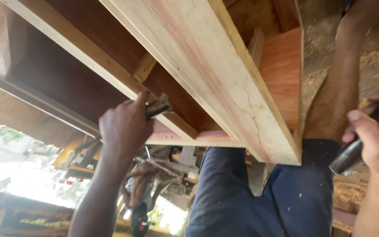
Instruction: The person hammers nails into the joints of an unfinished wooden cabinet frame, holding a claw hammer in one hand while steadying the wood with the other. They use a metal punch to set nails, briefly walk across the workshop to pick up a screwdriver, and return to drive or adjust fasteners in the frame.
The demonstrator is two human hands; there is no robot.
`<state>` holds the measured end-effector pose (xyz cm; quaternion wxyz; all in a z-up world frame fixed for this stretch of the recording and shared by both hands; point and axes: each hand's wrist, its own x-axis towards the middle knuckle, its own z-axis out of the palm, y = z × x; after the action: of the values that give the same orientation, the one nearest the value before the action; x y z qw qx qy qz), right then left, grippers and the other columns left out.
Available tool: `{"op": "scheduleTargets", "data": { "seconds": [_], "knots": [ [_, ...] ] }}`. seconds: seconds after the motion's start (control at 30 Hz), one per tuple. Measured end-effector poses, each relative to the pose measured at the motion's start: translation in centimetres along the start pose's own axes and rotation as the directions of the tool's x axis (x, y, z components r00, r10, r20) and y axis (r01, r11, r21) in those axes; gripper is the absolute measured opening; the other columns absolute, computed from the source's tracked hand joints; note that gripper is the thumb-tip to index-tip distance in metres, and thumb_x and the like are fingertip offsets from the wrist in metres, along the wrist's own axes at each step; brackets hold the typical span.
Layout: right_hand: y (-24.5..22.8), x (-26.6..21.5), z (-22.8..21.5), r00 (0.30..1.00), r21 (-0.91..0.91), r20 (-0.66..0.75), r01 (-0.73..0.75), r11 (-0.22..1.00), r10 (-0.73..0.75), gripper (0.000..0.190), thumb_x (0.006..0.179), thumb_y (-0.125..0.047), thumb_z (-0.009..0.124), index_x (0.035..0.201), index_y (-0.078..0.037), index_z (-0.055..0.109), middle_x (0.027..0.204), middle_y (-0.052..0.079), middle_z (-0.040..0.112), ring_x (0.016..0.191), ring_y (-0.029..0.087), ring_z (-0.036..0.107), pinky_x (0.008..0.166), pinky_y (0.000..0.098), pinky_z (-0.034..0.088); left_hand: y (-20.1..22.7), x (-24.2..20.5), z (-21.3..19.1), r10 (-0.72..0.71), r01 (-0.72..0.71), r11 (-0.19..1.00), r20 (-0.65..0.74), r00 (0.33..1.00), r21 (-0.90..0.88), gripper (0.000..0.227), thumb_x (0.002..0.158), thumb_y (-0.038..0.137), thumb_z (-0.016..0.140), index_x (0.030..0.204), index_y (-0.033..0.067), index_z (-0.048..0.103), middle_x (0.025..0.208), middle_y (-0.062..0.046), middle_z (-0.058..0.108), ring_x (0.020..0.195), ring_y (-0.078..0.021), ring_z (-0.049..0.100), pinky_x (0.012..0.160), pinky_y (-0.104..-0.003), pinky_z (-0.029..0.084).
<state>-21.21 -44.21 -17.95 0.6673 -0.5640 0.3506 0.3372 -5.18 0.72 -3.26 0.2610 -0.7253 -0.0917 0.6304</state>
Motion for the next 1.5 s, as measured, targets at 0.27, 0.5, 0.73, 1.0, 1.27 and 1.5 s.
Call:
{"op": "scheduleTargets", "data": {
  "seconds": [0.27,0.5,0.73,1.0,1.27,1.5],
  "knots": [
    [-10.8,6.1,8.8,0.993,-0.222,0.114,0.023,0.975,0.002,0.033,0.100,-0.012,0.071,0.127,0.002,0.058,0.084,0.006,0.063,0.063,0.014,0.058,0.056,0.0278,0.048,4.8,6.5,4.0,0.155,-0.330,0.912,-0.543,0.825,-0.242,0.044,0.082,0.018,0.073,0.125,0.0113,0.065,0.111,-0.016,0.068,0.074,-0.0291,0.072,0.053,-0.041,0.056],
    [-10.1,7.5,10.7,0.993,-0.222,0.112,-0.011,0.975,0.037,0.032,0.105,-0.014,0.068,0.132,0.000,0.059,0.085,0.005,0.060,0.067,0.013,0.058,0.058,0.0277,0.049,8.9,16.3,9.7,0.213,-0.499,0.827,-0.679,0.703,-0.258,0.012,0.091,0.019,0.068,0.099,0.0137,0.077,0.101,-0.008,0.075,0.094,-0.0283,0.071,0.080,-0.039,0.056],
    [-7.9,9.0,10.8,0.973,-0.102,0.225,0.066,0.993,-0.041,0.029,0.099,0.001,0.065,0.122,-0.002,0.047,0.081,0.010,0.063,0.064,0.016,0.064,0.062,0.0279,0.053,8.1,17.7,9.1,0.249,-0.509,0.837,-0.688,0.681,-0.201,0.020,0.092,0.019,0.064,0.103,0.0098,0.077,0.104,-0.009,0.075,0.102,-0.0314,0.067,0.090,-0.041,0.052],
    [-7.3,9.7,11.5,0.978,-0.212,0.204,0.004,0.977,0.040,0.027,0.100,0.006,0.066,0.119,0.000,0.047,0.073,0.012,0.060,0.056,0.017,0.059,0.057,0.0302,0.047,7.8,18.9,10.6,0.289,-0.547,0.835,-0.806,0.517,-0.051,0.034,0.095,0.022,0.061,0.125,0.0086,0.071,0.126,-0.011,0.070,0.120,-0.0298,0.063,0.101,-0.040,0.049],
    [-7.7,10.7,12.2,0.969,-0.244,0.246,0.027,0.969,0.035,0.026,0.100,0.007,0.064,0.119,-0.001,0.048,0.071,0.012,0.060,0.056,0.017,0.061,0.055,0.0304,0.050,7.3,17.4,8.4,0.273,-0.562,0.806,-0.723,0.635,-0.188,0.035,0.089,0.029,0.067,0.119,0.0130,0.071,0.119,-0.009,0.073,0.112,-0.0317,0.067,0.093,-0.041,0.052],
    [-7.0,10.3,11.7,0.972,-0.209,0.230,0.001,0.978,0.048,0.022,0.102,0.006,0.064,0.115,-0.001,0.048,0.072,0.012,0.061,0.057,0.017,0.062,0.056,0.0301,0.050,7.7,18.2,11.0,0.097,-0.550,0.600,-0.629,0.772,-0.582,0.034,0.097,0.027,0.066,0.125,0.0087,0.069,0.122,-0.008,0.073,0.113,-0.0285,0.068,0.090,-0.037,0.057]
  ]
}}
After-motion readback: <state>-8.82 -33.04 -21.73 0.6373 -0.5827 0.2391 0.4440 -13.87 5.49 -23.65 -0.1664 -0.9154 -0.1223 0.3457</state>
